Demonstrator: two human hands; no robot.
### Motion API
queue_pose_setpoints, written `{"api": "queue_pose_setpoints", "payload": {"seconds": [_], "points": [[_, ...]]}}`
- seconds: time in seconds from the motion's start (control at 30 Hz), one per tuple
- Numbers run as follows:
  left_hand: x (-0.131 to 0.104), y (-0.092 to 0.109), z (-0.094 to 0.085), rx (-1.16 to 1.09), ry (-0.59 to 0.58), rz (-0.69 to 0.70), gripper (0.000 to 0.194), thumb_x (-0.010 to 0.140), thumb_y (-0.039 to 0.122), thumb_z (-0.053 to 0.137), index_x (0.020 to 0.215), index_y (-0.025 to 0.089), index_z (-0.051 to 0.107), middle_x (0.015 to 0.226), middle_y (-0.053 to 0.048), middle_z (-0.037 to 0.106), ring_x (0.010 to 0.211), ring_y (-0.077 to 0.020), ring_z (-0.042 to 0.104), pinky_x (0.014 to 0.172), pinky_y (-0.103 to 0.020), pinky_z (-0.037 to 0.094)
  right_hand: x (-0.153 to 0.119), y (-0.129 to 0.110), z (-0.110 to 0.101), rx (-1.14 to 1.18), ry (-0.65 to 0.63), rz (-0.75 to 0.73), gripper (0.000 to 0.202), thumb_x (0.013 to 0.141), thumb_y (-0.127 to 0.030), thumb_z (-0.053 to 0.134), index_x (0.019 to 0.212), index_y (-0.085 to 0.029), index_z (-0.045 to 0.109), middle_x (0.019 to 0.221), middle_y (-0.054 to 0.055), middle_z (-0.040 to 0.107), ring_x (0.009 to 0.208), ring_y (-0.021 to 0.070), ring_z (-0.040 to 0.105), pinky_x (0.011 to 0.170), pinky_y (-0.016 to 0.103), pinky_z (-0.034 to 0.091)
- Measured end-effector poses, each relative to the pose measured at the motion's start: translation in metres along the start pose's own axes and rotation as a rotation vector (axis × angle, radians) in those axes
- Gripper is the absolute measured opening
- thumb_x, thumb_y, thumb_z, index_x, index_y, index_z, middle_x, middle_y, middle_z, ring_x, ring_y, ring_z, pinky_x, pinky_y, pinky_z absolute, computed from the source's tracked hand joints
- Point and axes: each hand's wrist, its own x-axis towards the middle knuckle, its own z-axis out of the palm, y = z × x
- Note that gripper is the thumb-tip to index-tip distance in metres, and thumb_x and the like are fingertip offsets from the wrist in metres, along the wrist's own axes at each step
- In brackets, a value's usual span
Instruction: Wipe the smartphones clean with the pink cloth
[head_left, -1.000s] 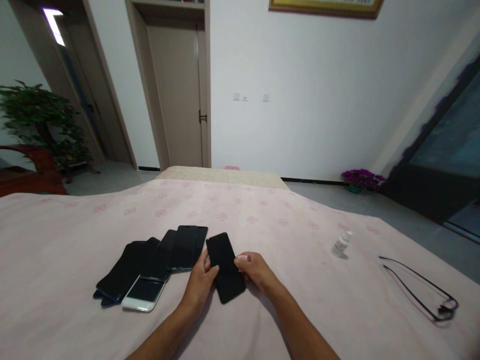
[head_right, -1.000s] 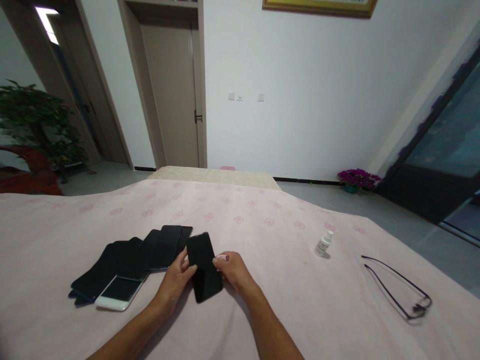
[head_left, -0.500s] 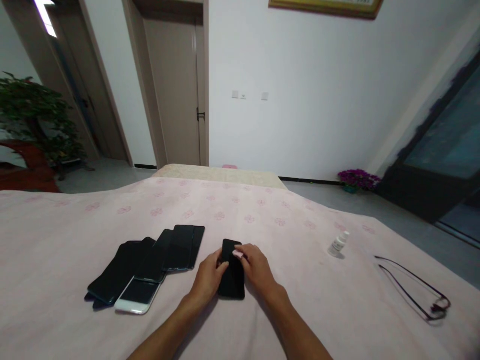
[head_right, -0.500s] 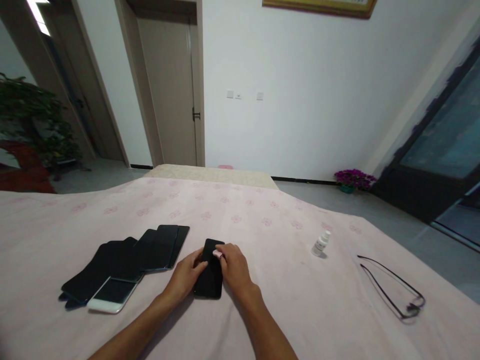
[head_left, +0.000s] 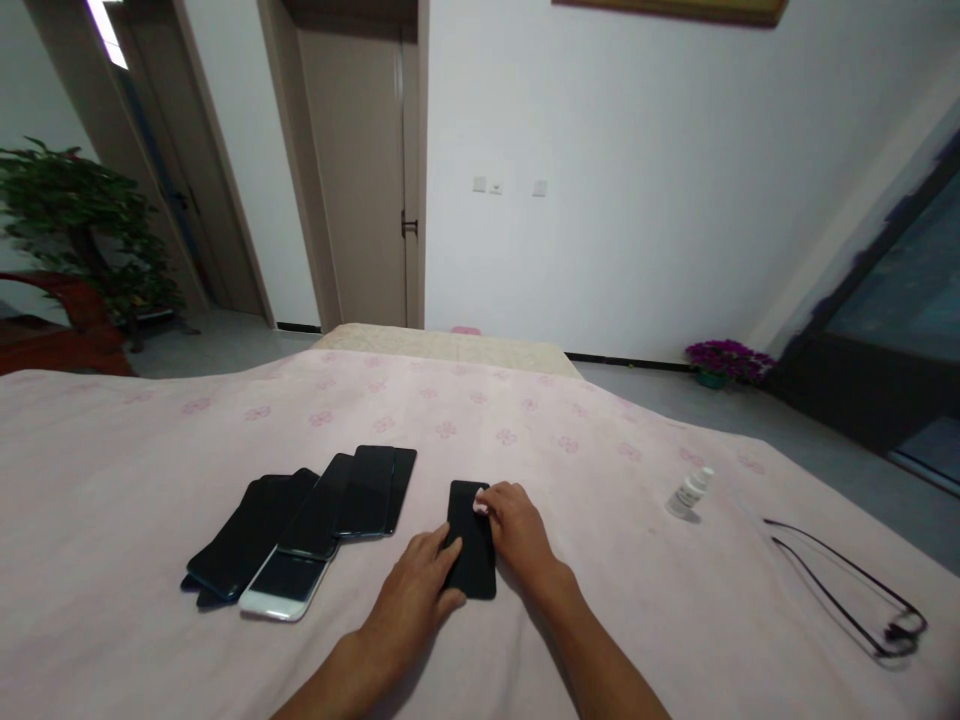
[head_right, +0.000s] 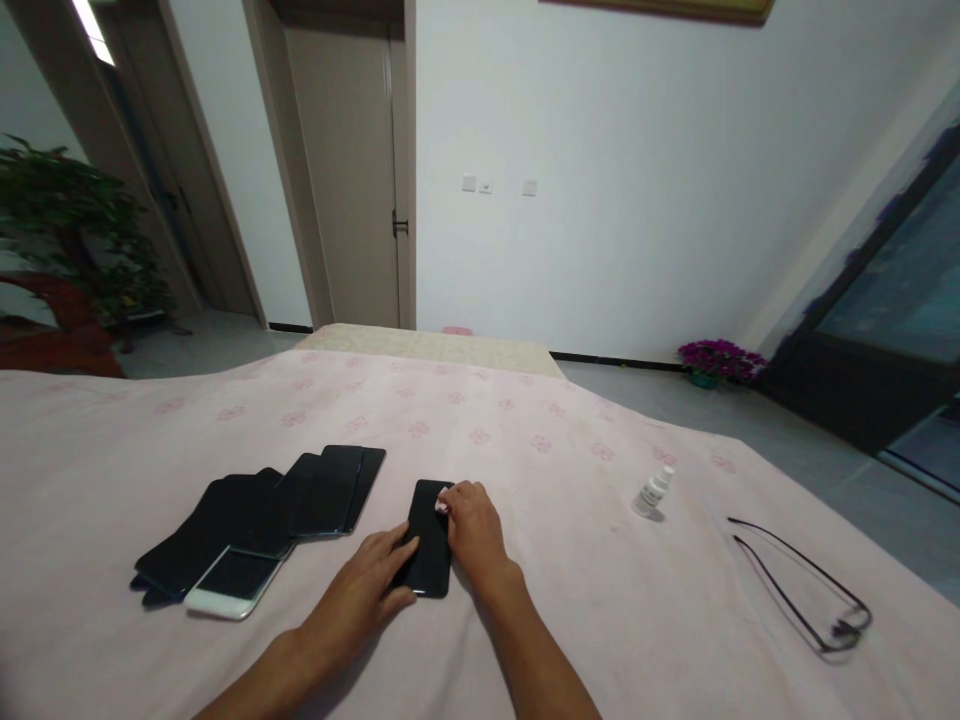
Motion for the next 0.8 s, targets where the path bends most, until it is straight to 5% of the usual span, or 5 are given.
{"api": "queue_pose_setpoints", "payload": {"seconds": [0.23, 0.5, 0.8], "points": [[0.001, 0.006, -0.002, 0.188, -0.058, -0.004, 0.057, 0.079, 0.014, 0.071, 0.134, 0.017, 0.056, 0.145, -0.013, 0.051, 0.126, -0.0283, 0.051, 0.109, -0.044, 0.042, 0.027, -0.005, 0.009, -0.225, -0.039, 0.026, 0.029, 0.092, -0.008, 0.047, 0.107, -0.019, 0.070, 0.100, 0.009, 0.065, 0.098, 0.0234, 0.050, 0.089, 0.033, 0.039], [0.001, 0.007, 0.000, 0.268, -0.051, 0.015, 0.056, 0.081, 0.019, 0.072, 0.134, 0.018, 0.056, 0.144, -0.013, 0.052, 0.124, -0.0283, 0.054, 0.107, -0.043, 0.044, 0.012, -0.013, 0.004, -0.214, -0.158, -0.113, 0.033, 0.090, -0.005, 0.047, 0.111, -0.020, 0.068, 0.103, 0.007, 0.062, 0.096, 0.0211, 0.049, 0.086, 0.029, 0.039], [0.001, 0.010, 0.002, 0.321, -0.061, -0.003, 0.055, 0.082, 0.017, 0.069, 0.135, 0.016, 0.055, 0.145, -0.015, 0.050, 0.126, -0.0292, 0.053, 0.106, -0.044, 0.044, 0.040, -0.011, 0.012, -0.271, -0.108, 0.015, 0.030, 0.091, -0.006, 0.046, 0.100, -0.019, 0.071, 0.100, 0.010, 0.064, 0.097, 0.0231, 0.050, 0.087, 0.031, 0.039]]}}
